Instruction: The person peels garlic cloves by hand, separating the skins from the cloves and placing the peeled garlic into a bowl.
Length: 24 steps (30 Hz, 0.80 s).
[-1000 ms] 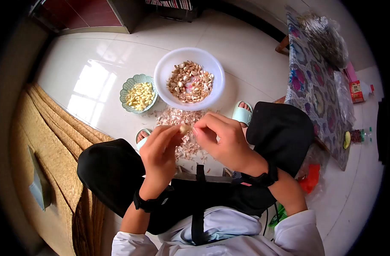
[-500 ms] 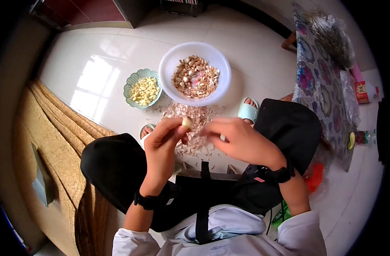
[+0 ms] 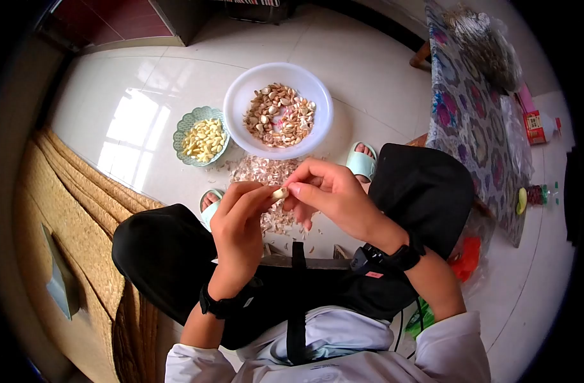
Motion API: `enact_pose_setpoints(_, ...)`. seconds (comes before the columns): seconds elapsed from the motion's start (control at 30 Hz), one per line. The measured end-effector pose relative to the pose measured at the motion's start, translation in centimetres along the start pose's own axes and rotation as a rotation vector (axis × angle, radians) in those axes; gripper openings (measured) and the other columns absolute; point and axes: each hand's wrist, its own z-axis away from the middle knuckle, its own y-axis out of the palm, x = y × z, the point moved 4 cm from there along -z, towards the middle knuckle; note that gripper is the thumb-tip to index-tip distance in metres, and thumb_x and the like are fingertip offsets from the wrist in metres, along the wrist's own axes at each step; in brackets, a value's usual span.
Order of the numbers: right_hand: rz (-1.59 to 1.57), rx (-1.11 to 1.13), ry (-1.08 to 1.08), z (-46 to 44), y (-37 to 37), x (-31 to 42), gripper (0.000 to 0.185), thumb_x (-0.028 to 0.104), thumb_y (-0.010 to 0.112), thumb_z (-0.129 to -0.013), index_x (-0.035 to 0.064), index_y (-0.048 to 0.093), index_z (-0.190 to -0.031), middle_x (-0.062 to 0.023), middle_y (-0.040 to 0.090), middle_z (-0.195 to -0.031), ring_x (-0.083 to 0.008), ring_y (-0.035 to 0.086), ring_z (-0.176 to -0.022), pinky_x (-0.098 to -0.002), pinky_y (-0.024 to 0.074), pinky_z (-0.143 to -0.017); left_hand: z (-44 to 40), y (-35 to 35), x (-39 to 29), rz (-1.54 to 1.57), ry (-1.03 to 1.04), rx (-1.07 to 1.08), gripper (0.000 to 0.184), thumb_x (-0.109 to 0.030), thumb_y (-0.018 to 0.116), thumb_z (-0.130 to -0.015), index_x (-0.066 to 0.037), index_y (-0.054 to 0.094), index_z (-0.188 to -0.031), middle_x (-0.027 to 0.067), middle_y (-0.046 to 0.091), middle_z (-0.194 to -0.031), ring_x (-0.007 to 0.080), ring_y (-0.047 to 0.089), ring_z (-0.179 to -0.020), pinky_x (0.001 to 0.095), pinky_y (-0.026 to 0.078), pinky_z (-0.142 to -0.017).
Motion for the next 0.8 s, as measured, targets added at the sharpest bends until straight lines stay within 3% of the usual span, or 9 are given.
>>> enact_pose_setpoints(0.3,0.137,0.004,-0.080,0.6,0.0,0.2,0.012,0.006,0.049,-0.086,-0.0040,0.053,-0.090,-0.0126,0.060,-0.075,-0.0111,0.057,-0.059,-0.0227,0.0478,-0.051,0.1,0.1,-0.3,-0.107,0.106,-0.004,0.029,0.021,0.051,-0.066,0.003,0.060,-0.088,0.0112,0.054,-0.082,0.0202,0.057,-0.072,0.0267,0.051,-0.062)
enact_pose_setpoints(0.4,0.112,-0.028,-0.106,0.7,-0.1,0.1,0.009,0.005,0.052,-0.083,-0.0040,0.052,-0.083,-0.0058,0.058,-0.069,-0.0073,0.055,-0.057,-0.0212,0.0466,-0.046,0.1,0.1,-0.1,-0.102,0.130,-0.002,0.029,0.021,0.051,-0.066,0.003,0.060,-0.087,0.0117,0.055,-0.082,0.0206,0.057,-0.072,0.0280,0.051,-0.061)
enact_pose_setpoints(0.53,0.005,-0.110,-0.077,0.7,0.1,0.1,0.006,0.001,0.052,-0.081,-0.0039,0.052,-0.083,-0.0067,0.059,-0.068,-0.0078,0.056,-0.055,-0.0213,0.0465,-0.045,0.1,0.2,0.0,0.012,0.047,-0.012,0.024,0.019,0.050,-0.070,0.005,0.059,-0.086,0.0104,0.055,-0.082,0.0181,0.056,-0.071,0.0275,0.049,-0.061)
enact_pose_setpoints(0.63,-0.100,-0.160,-0.088,0.8,0.2,-0.2,0.004,0.001,0.052,-0.081,-0.0030,0.052,-0.081,-0.0068,0.058,-0.066,-0.0081,0.056,-0.055,-0.0212,0.0460,-0.044,0.2,0.5,1.3,0.464,-0.255,-0.001,0.016,0.015,0.051,-0.074,0.006,0.057,-0.086,0.0084,0.054,-0.081,0.0151,0.054,-0.071,0.0258,0.046,-0.063)
enact_pose_setpoints(0.67,-0.127,-0.166,-0.089,0.8,0.2,-0.3,0.003,0.001,0.052,-0.080,-0.0026,0.052,-0.081,-0.0069,0.058,-0.066,-0.0082,0.056,-0.055,-0.0210,0.0456,-0.044,0.3,0.9,1.7,0.657,-0.332,-0.004,0.009,0.006,0.051,-0.081,0.004,0.056,-0.088,0.0065,0.054,-0.082,0.0136,0.052,-0.072,0.0247,0.043,-0.066)
enact_pose_setpoints(0.77,-0.062,-0.189,-0.108,0.9,0.4,-0.4,0.003,0.001,0.049,-0.082,-0.0025,0.050,-0.082,-0.0098,0.059,-0.070,-0.0106,0.056,-0.054,-0.0214,0.0451,-0.044,0.8,1.8,2.6,1.175,-0.570,-0.030,0.011,-0.002,0.051,-0.085,0.002,0.055,-0.094,0.0064,0.054,-0.085,0.0141,0.052,-0.073,0.0253,0.043,-0.067)
enact_pose_setpoints(0.8,-0.018,-0.198,-0.116,0.9,0.6,-0.4,0.004,0.001,0.048,-0.083,-0.0026,0.049,-0.083,-0.0112,0.059,-0.072,-0.0118,0.056,-0.053,-0.0218,0.0450,-0.045,0.9,2.0,2.9,1.200,-0.524,0.015,0.017,-0.007,0.050,-0.087,0.001,0.053,-0.101,0.0060,0.053,-0.087,0.0136,0.051,-0.074,0.0249,0.042,-0.068)
